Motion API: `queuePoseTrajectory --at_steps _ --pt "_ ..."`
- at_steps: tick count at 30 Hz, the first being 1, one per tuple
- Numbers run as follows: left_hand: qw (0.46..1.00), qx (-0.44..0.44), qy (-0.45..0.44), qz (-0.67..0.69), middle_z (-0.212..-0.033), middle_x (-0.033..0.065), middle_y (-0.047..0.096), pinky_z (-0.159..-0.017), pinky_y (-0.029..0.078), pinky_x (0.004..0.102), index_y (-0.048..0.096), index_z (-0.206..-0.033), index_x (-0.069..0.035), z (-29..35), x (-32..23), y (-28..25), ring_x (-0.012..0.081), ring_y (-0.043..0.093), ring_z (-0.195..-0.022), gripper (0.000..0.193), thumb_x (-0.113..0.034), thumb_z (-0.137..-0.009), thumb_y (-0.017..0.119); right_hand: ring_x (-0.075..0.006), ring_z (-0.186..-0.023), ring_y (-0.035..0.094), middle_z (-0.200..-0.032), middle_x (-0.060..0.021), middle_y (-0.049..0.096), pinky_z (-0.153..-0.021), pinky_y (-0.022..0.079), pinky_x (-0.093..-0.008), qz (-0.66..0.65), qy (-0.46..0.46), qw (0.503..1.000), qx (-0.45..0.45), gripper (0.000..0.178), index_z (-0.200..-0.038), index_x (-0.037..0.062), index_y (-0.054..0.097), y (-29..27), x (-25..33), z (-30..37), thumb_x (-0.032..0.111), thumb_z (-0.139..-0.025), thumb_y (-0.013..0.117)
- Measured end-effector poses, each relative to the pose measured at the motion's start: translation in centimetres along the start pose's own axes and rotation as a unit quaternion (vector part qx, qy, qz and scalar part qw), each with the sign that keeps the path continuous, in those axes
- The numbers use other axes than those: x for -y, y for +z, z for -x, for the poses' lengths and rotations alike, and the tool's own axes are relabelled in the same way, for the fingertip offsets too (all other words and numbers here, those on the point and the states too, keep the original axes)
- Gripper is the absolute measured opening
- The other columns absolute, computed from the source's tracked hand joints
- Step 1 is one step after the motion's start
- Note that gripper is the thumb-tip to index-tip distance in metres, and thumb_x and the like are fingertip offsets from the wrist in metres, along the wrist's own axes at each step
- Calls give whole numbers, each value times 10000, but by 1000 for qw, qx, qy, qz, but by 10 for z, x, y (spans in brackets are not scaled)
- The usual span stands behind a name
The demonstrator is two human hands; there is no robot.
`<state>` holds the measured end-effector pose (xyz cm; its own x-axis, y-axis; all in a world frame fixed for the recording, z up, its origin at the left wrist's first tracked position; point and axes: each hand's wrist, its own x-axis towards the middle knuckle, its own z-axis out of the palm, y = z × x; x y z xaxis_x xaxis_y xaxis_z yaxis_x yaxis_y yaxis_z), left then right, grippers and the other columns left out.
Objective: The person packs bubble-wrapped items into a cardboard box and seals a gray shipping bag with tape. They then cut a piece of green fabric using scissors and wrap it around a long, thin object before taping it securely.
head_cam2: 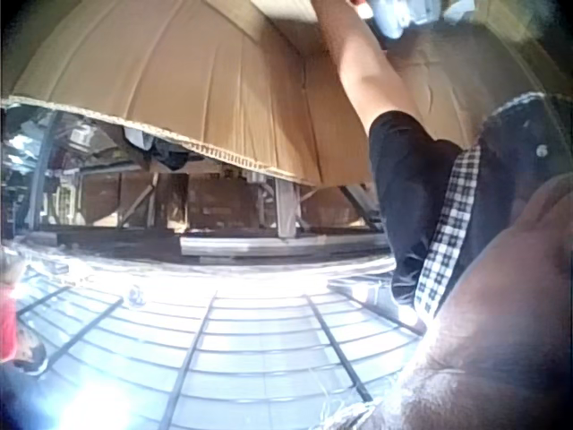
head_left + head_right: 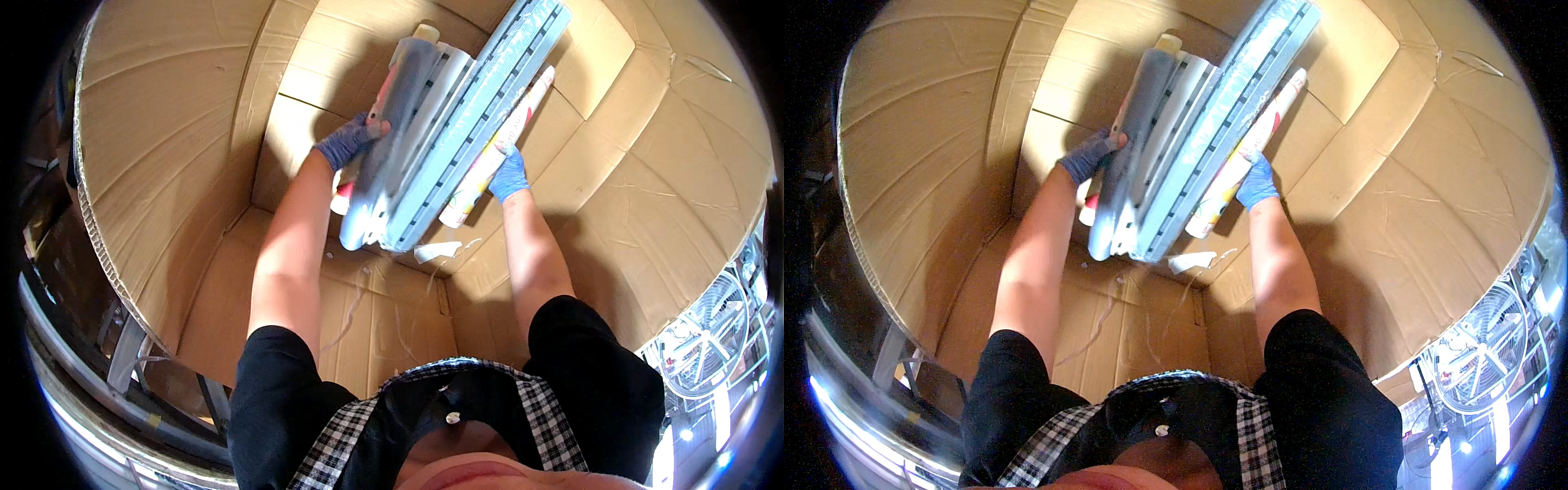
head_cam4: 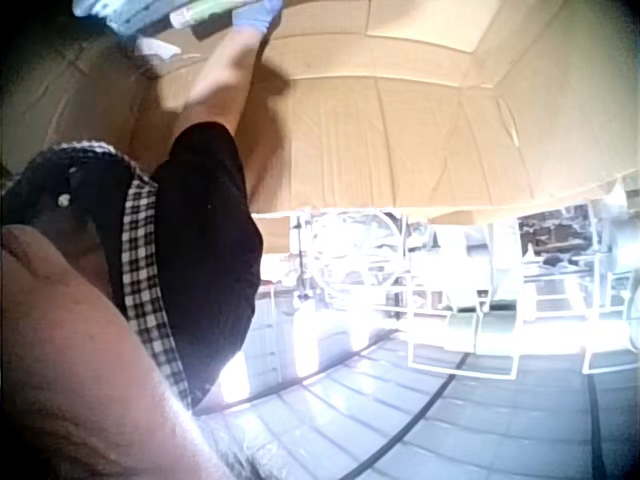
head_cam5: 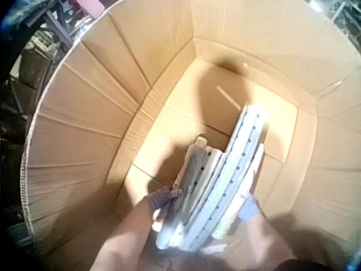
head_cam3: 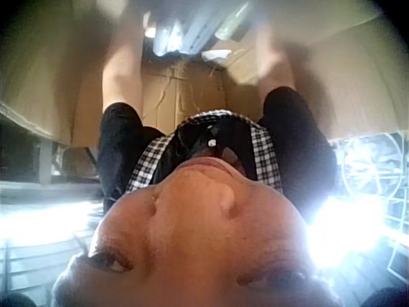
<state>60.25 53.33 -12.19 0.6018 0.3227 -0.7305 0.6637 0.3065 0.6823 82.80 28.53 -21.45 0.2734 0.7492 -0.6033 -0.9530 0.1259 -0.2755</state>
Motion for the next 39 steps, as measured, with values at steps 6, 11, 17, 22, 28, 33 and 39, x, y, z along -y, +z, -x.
queuePoseTrajectory --at_steps 6,11,17,22,28,33,39 --pt "987 89 10 134 -1282 136 535 -1048 358 358 369 -1411 4 40 46 48 226 486 -1193 962 -548 -715 739 -321 -893 612 -1000 -127 614 -833 535 -438 40 37 998 -40 608 -1228 42 505 -47 -10 31 199 -663 666" --pt "967 95 91 216 -1375 130 470 -1100 299 386 343 -1440 -20 62 15 94 256 414 -1282 992 -503 -680 759 -325 -976 602 -1081 -156 618 -881 522 -450 139 41 988 -46 681 -1237 10 516 -78 29 46 254 -629 702" --pt "949 116 132 260 -1411 115 459 -1109 292 373 290 -1481 -57 153 -16 101 239 409 -1305 1179 -551 -553 823 -340 -942 635 -1058 -169 645 -864 543 -436 78 -2 997 21 726 -1273 -10 496 -5 8 131 216 -628 741" --pt "925 200 184 265 -1348 101 517 -1048 371 319 346 -1434 15 277 -35 118 185 484 -1217 1095 -547 -619 813 -368 -1139 554 -1281 -182 545 -992 473 -469 28 -48 990 130 851 -1388 -16 366 58 -17 267 189 -636 709" --pt "849 388 180 310 -1422 151 451 -1109 301 346 337 -1445 12 391 72 185 221 449 -1278 1040 -526 -678 789 -373 -1147 548 -1287 -175 541 -1013 452 -498 31 -186 981 52 781 -1388 10 378 -22 -141 485 160 -677 662" --pt "847 371 190 329 -1335 172 530 -1012 428 364 385 -1414 11 307 93 206 237 530 -1208 1006 -567 -691 779 -357 -1101 571 -1237 -184 567 -943 490 -476 54 -175 982 51 667 -1342 -5 424 -34 -84 436 183 -743 649" --pt "863 166 300 370 -1311 102 551 -952 478 274 366 -1444 -63 197 47 181 185 579 -1138 1124 -631 -582 812 -337 -1055 593 -1216 -204 571 -902 512 -431 180 -22 972 147 668 -1325 -27 432 63 69 260 241 -750 643"
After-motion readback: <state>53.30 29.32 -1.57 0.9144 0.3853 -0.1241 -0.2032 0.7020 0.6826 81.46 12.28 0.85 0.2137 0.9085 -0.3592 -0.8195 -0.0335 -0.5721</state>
